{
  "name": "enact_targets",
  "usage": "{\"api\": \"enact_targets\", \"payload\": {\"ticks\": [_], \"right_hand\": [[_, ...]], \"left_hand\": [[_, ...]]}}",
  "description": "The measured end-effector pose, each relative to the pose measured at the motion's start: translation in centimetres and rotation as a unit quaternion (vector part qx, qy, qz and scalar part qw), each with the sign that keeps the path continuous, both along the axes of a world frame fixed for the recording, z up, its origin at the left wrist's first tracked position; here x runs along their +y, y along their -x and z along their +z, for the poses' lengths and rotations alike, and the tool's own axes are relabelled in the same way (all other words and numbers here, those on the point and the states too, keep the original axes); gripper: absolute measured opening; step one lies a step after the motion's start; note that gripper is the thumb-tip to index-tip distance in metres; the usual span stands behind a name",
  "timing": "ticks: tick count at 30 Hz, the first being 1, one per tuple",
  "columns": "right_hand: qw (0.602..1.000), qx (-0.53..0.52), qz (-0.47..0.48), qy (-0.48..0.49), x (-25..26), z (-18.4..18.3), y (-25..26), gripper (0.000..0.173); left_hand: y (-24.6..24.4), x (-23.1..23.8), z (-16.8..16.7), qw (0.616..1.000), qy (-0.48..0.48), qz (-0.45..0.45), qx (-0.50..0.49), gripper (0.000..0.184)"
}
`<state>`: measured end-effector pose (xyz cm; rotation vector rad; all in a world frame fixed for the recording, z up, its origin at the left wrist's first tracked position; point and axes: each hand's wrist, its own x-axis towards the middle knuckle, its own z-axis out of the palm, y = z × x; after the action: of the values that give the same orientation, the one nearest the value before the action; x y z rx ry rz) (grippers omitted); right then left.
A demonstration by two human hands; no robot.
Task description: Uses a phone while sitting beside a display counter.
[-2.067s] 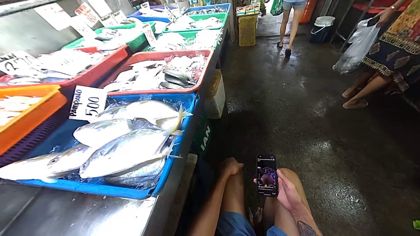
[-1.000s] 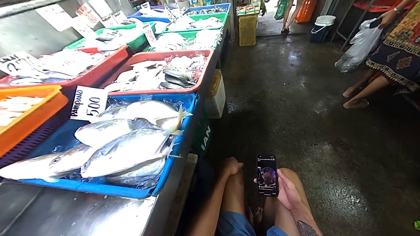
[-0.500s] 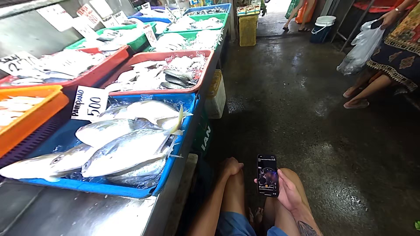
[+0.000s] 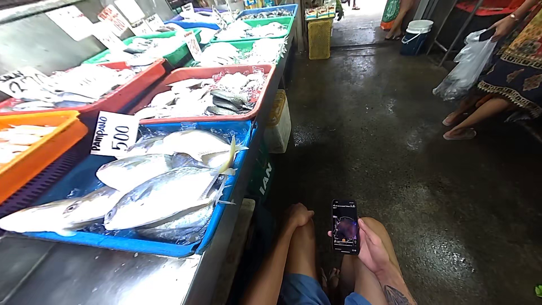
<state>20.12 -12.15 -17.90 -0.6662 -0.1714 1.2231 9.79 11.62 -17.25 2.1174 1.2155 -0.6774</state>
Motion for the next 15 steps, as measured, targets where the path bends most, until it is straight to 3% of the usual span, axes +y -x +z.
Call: {"api": "enact_targets", "payload": {"ticks": [15], "right_hand": [[1.0, -0.002, 0.006, 0.004, -0.11, -0.13, -0.07, 0.056]], "left_hand": [[0.11, 0.01, -0.22, 1.0, 0.0, 0.002, -0.006, 0.054]]}}
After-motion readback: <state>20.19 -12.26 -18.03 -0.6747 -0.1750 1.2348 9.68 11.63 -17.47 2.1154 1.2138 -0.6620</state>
